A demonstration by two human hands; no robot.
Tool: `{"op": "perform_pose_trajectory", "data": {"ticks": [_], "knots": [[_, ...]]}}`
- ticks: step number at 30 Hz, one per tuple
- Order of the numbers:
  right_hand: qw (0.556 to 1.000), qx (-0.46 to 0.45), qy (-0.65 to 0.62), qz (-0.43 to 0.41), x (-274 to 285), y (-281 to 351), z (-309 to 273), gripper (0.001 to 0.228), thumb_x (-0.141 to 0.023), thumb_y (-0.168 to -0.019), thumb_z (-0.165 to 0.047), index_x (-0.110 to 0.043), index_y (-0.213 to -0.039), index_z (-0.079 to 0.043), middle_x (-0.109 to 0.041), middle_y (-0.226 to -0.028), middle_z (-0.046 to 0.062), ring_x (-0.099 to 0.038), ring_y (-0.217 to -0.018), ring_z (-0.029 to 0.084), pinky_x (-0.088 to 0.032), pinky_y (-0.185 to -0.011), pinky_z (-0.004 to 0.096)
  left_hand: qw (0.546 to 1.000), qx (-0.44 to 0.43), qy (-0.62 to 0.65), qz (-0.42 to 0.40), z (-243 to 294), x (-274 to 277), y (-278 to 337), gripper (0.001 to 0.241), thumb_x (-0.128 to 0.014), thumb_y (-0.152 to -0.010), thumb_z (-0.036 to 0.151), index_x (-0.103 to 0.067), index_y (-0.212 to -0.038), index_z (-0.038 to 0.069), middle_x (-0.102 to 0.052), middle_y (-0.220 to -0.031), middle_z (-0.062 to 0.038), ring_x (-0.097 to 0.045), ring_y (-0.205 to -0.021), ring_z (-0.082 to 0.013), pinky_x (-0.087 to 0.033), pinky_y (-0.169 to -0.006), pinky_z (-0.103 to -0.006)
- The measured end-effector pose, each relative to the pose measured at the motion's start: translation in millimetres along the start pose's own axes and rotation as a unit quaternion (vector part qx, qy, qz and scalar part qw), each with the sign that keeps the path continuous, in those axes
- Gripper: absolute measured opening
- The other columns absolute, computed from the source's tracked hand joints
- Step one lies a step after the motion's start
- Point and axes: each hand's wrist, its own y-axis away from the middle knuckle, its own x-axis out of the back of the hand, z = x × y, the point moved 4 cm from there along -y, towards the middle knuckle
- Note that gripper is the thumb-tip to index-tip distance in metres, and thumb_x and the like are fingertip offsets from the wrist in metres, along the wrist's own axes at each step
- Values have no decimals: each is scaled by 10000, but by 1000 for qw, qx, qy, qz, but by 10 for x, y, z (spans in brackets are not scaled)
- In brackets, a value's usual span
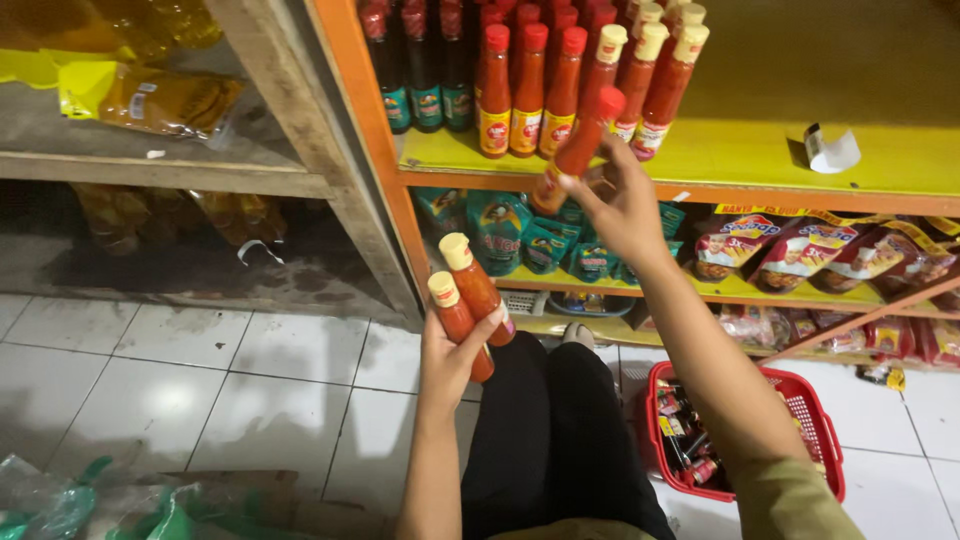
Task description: The person takes sauce bottles from a red basket on the floor and arranges them neatly into rows on a grocery shelf.
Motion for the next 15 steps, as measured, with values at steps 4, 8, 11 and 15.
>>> {"op": "perform_pose_trajectory", "data": {"ticks": [4, 8, 11, 15], "knots": [[988, 54, 147, 7, -261, -308, -38, 588, -779, -963, -88, -447, -1436, 21, -645, -1241, 171, -679, -897, 193, -564, -733, 319, 1000, 7, 13, 28, 50, 129, 59, 485, -775, -891, 81, -549, -1311, -6, -680, -1216, -91, -669, -1112, -160, -532, -1011, -348], [975, 141, 171, 22, -372, -368, 21, 549, -759, -996, -62, -448, -1439, 30, -634, -1316, 220, -713, -986, 254, -578, -793, 338, 999, 10, 12, 34, 40, 229, 98, 493, -773, -881, 79, -546, -1310, -7, -679, -1259, -96, -663, -1126, -160, -525, -1019, -349], [968, 175, 177, 32, -407, -312, 7, 565, -760, -1002, -56, -442, -1460, 31, -626, -1332, 230, -701, -1039, 288, -582, -806, 356, 999, 15, 12, 40, 7, 270, 94, 488, -775, -881, 72, -546, -1305, -9, -683, -1257, -102, -672, -1126, -165, -531, -1024, -354], [979, 118, 167, 25, -461, -274, 9, 597, -775, -964, -70, -425, -1434, 40, -619, -1294, 234, -700, -954, 255, -573, -724, 336, 999, 0, 20, 36, -7, 229, 56, 490, -768, -890, 64, -544, -1320, -3, -679, -1239, -93, -671, -1115, -162, -536, -1012, -353]]}}
